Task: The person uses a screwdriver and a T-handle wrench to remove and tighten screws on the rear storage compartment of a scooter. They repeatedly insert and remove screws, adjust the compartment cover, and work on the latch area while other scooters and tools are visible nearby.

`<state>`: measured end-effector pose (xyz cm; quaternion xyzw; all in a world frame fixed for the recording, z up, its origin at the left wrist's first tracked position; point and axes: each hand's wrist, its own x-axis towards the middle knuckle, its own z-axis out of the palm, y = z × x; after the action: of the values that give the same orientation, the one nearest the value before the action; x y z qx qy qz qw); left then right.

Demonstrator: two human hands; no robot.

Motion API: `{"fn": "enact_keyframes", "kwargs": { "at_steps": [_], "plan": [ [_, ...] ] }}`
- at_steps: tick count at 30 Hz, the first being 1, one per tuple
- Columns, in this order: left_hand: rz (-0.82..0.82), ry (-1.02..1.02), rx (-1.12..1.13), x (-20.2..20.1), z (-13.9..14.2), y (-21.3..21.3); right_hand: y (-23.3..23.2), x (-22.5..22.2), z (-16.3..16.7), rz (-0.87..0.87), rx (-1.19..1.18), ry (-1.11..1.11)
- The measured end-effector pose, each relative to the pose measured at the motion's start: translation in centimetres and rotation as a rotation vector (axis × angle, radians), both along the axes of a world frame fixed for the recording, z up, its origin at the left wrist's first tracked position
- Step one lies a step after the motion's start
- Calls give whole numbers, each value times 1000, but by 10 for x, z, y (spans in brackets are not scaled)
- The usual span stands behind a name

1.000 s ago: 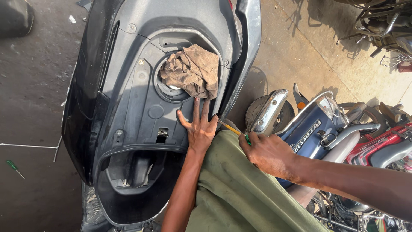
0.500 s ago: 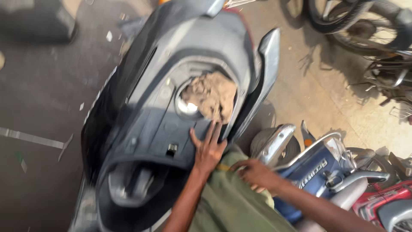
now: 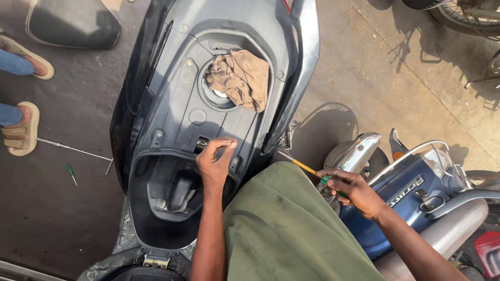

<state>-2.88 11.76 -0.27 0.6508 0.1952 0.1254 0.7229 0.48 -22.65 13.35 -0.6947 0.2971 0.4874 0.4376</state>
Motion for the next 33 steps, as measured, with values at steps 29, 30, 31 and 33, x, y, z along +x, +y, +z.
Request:
{"fn": "enact_keyframes", "kwargs": {
  "at_steps": [29,30,31,33],
  "plan": [
    [-186,163,990,-123,-40,-166,-179,-173,-116,-666,451,-290],
    [-164,216,1001,-124,-51,-179,-193,-174,-120,-676,452,-273],
    [-159,283,1007,-129,-60,-191,-210,-182,-121,-664,428,-266],
    [-74,388,992,-132,-71,-210,-247,-190,-126,-636,393,-273]
  ]
}}
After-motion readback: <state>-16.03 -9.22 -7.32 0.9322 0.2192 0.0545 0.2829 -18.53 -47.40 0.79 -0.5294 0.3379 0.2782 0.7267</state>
